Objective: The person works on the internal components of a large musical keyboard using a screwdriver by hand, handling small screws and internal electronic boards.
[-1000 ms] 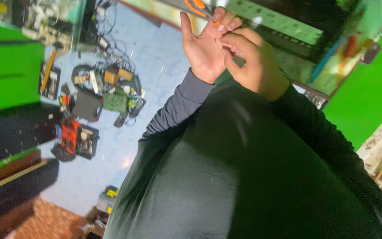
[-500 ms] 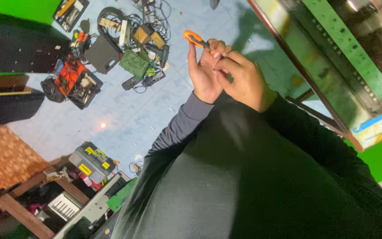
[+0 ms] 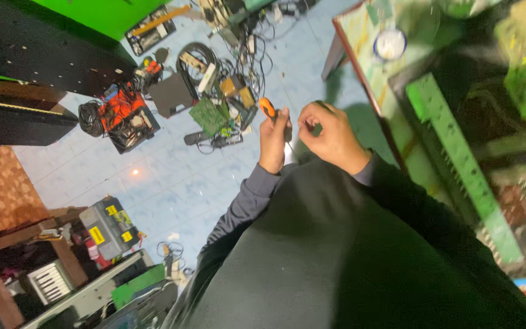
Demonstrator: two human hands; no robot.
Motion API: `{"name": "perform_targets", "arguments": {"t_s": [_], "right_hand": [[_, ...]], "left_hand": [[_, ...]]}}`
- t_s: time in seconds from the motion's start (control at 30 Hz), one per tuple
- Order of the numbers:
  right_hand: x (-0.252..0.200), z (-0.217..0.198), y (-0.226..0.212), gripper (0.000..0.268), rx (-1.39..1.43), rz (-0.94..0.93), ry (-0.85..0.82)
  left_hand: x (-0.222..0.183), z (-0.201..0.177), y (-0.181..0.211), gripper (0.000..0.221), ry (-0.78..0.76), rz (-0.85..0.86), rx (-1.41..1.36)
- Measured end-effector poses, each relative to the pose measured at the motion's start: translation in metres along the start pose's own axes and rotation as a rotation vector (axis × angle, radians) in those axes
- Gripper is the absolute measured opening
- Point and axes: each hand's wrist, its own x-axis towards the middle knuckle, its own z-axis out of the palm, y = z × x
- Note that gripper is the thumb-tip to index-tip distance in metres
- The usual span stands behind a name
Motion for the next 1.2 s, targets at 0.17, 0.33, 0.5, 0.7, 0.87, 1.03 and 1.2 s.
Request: {"name": "perform_targets", "arguments": {"t_s": [0.17,0.33,0.5,0.7,0.87,1.03,1.2], "right_hand": [[0.051,-0.021,0.012,0.016,-0.009,0.007,0.014],[0.089,-0.031,0.032,0.016,-0.147,0.15,0.098],[0.143,-0.028,0.084,0.006,-0.097,0.109,0.183],[0.207,-0.023,0.09,0.017,-0.207,0.271,0.542],[0.242,-0.026,0.078,0.019,-0.18,0.386,0.77],[0.241,-0.028,0.097,0.021,-0.278,0.473,0.864],[0.243,-0.05,0.114,0.017,-0.344,0.378,0.891]], "left_hand": [[0.045,0.019,0.021,0.03,-0.082,0.016,0.081],[0.1,0.037,0.05,0.028,-0.149,-0.062,0.115],[0.188,0.041,0.072,0.03,-0.415,-0.076,0.242],[0.307,0.048,0.095,0.03,-0.776,-0.025,0.358],[0.361,0.088,0.131,0.023,-0.963,-0.44,0.241],[0.379,0.121,0.129,0.02,-1.094,-0.508,0.367],[0.404,0.153,0.108,0.023,-1.142,-0.442,0.403]]}}
